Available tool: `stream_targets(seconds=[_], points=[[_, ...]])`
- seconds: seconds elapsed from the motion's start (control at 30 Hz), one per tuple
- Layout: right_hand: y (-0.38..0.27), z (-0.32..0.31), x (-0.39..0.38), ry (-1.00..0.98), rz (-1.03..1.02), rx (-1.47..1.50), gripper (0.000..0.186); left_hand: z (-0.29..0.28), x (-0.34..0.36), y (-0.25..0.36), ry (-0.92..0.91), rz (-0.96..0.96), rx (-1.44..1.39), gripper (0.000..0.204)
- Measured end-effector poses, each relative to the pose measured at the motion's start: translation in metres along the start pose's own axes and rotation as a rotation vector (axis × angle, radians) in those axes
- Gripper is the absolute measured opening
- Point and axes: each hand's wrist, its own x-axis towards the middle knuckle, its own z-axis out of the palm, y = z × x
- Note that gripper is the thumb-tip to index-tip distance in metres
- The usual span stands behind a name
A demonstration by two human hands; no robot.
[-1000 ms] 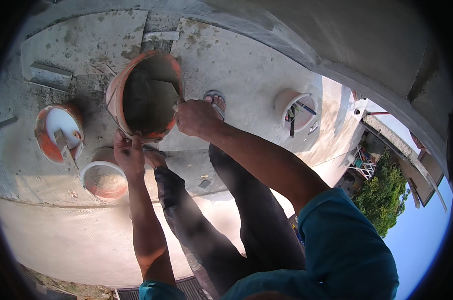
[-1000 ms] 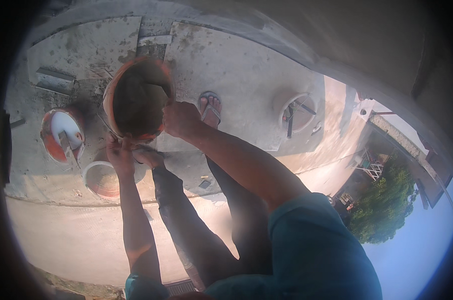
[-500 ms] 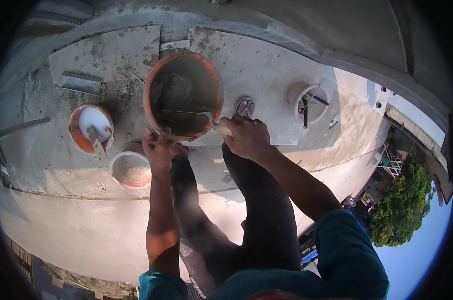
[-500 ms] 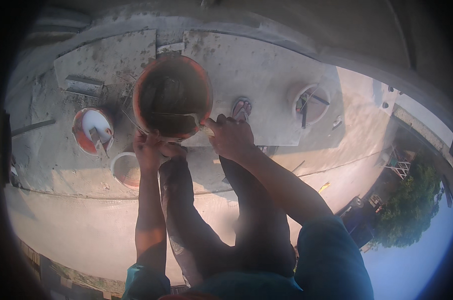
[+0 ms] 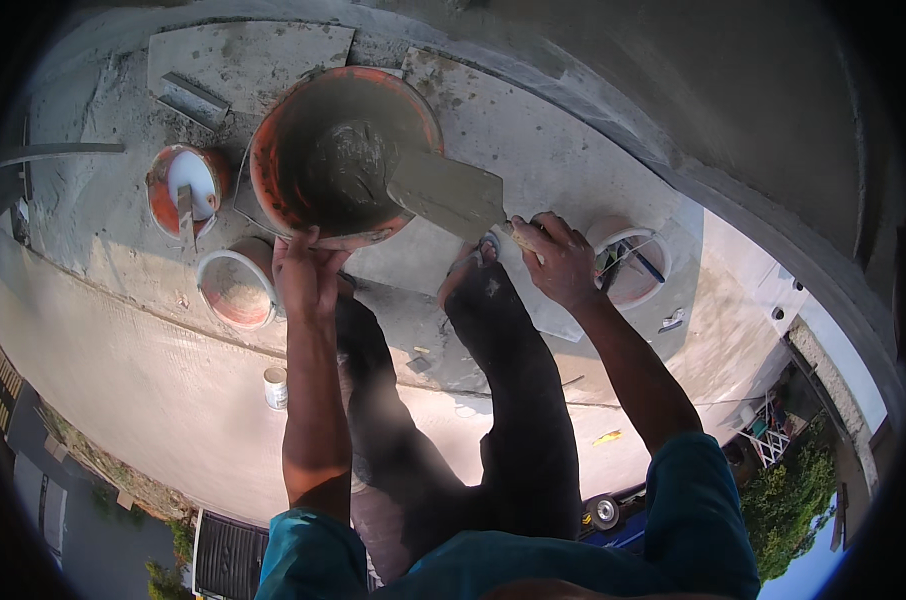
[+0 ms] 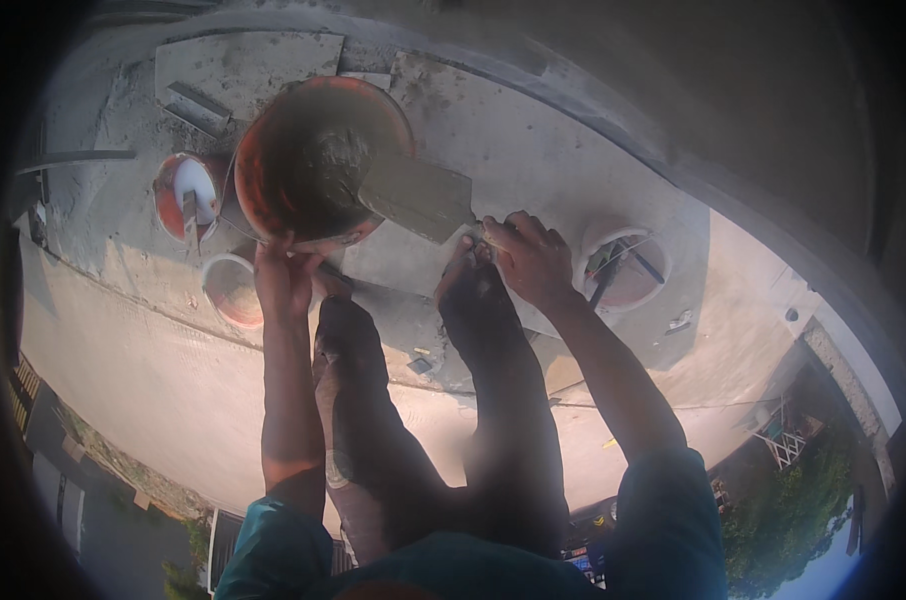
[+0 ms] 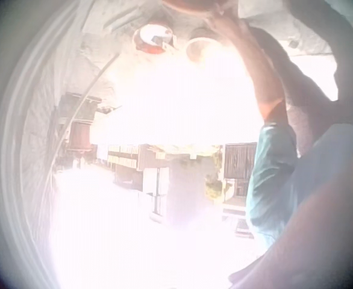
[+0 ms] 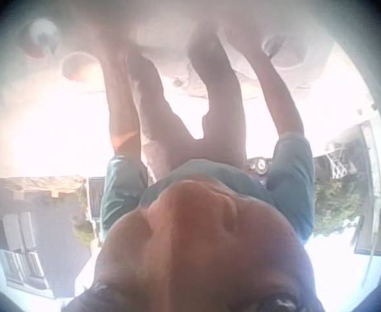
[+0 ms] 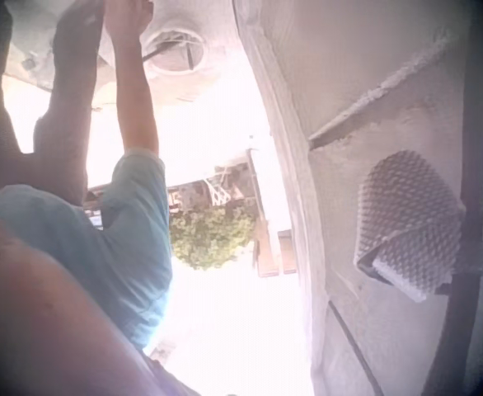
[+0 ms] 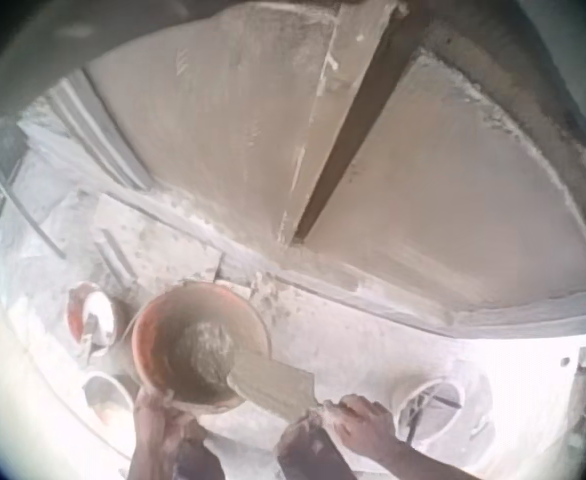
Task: The person scoops cement from a bucket with a trowel and applies it to a concrete ceiling surface, smoothing it with the trowel. The person repeatedly scoops and spreads cement across the ceiling area.
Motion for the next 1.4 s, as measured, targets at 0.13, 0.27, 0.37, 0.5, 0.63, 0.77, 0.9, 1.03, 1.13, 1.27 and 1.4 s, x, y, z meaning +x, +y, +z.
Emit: stream_targets(seconds=[0.13,0.27,0.37,0.5,0.63,0.77,0.9,1.03,1.13,1.27,1.4], points=[[0.039,-0.036,-0.025,-0.017,-0.038,-0.001,0.044,0.014,-0.017,-0.01,0.046,0.073,-0.092,0.028],[0.007,-0.06,-0.008,-0.043,0.017,0.411,0.042,0.008,-0.012,-0.022,0.035,0.106,-0.028,0.027],[-0.012,-0.035,0.042,-0.392,0.429,1.17,0.034,0.024,-0.001,-0.03,0.057,0.123,-0.028,0.027],[0.021,0.0,0.057,-0.793,0.641,1.307,0.035,0.005,0.018,-0.033,0.078,0.073,-0.109,0.038],[0.031,-0.062,0.048,-0.574,0.589,0.718,0.039,-0.005,0.024,-0.035,0.068,0.14,-0.16,0.031],[0.051,-0.069,0.069,-0.036,0.188,0.077,0.05,-0.005,0.025,-0.043,0.08,0.155,-0.14,0.032],[0.082,-0.056,0.132,0.106,0.295,-0.032,0.055,-0.004,0.059,-0.061,0.018,0.179,-0.194,0.032],[0.086,-0.05,0.161,0.117,0.296,0.14,0.054,0.001,0.093,-0.082,-0.026,0.169,-0.212,0.032],[0.094,-0.046,0.169,0.099,0.289,0.174,0.055,0.003,0.094,-0.089,-0.06,0.207,-0.193,0.031],[0.088,-0.043,0.176,0.052,0.272,0.18,0.055,0.004,0.081,-0.095,-0.072,0.22,-0.119,0.042],[0.109,-0.02,0.187,0.258,0.233,0.049,0.049,0.006,0.074,-0.099,-0.081,0.243,-0.126,0.042]])
